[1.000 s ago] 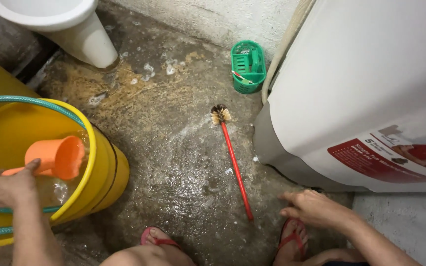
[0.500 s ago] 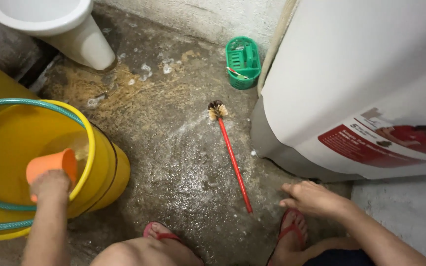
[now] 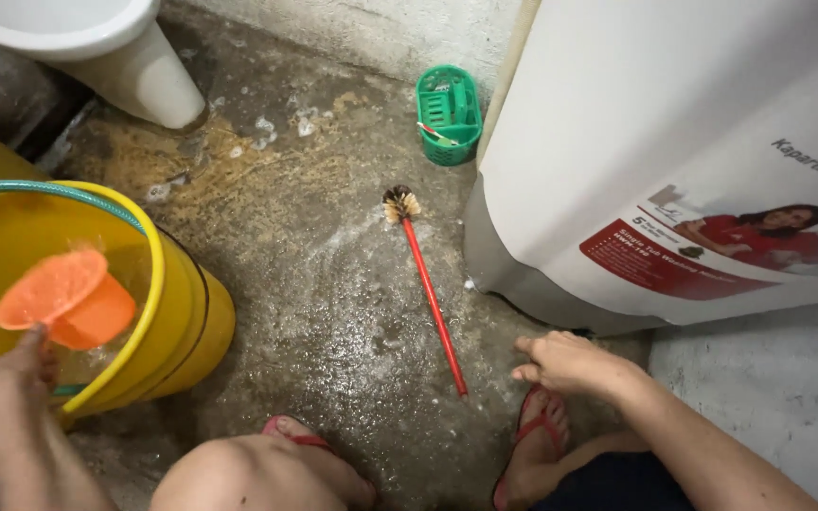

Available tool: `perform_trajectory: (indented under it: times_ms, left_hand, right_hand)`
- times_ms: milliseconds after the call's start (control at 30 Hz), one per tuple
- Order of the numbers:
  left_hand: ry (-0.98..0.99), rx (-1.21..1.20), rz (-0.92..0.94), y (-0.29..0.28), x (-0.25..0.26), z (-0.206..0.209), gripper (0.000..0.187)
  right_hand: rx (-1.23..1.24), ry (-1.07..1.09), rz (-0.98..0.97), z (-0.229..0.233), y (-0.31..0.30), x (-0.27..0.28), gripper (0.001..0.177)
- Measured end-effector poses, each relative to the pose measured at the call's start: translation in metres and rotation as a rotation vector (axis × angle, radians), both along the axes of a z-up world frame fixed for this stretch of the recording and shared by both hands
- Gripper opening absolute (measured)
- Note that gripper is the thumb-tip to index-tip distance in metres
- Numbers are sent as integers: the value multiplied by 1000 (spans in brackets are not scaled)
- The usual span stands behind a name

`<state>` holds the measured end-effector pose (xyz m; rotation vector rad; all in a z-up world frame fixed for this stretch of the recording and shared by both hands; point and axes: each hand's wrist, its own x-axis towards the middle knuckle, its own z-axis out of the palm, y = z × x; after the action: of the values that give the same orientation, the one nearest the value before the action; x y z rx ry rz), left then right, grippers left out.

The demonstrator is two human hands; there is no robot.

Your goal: Scrubbing the bathroom floor and the base of a toilet with a brush and rinsing with water.

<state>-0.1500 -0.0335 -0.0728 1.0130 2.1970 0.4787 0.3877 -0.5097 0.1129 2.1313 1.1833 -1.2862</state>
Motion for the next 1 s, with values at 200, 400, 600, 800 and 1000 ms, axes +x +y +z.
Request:
perform_trajectory:
  times_ms: [200, 400, 600, 800, 1000]
  left_hand:
    - [-453, 308, 64, -20, -1, 36, 49]
    - [-461, 451, -100, -70, 7, 97, 36]
    - [-406, 601, -154, -123, 46, 172, 41]
    - [-391, 547, -216, -174, 128, 244, 29]
    - [-496, 285, -383, -166, 193, 234, 35]
  right_hand:
    - [30, 14, 31, -2, 2, -1, 50]
    - [-34, -69, 97, -56, 28, -6, 49]
    - [137, -369, 287, -221, 81, 12, 37]
    - [300, -144, -456, -269, 61, -54, 30]
    - [440, -194, -464, -332, 30, -50, 66]
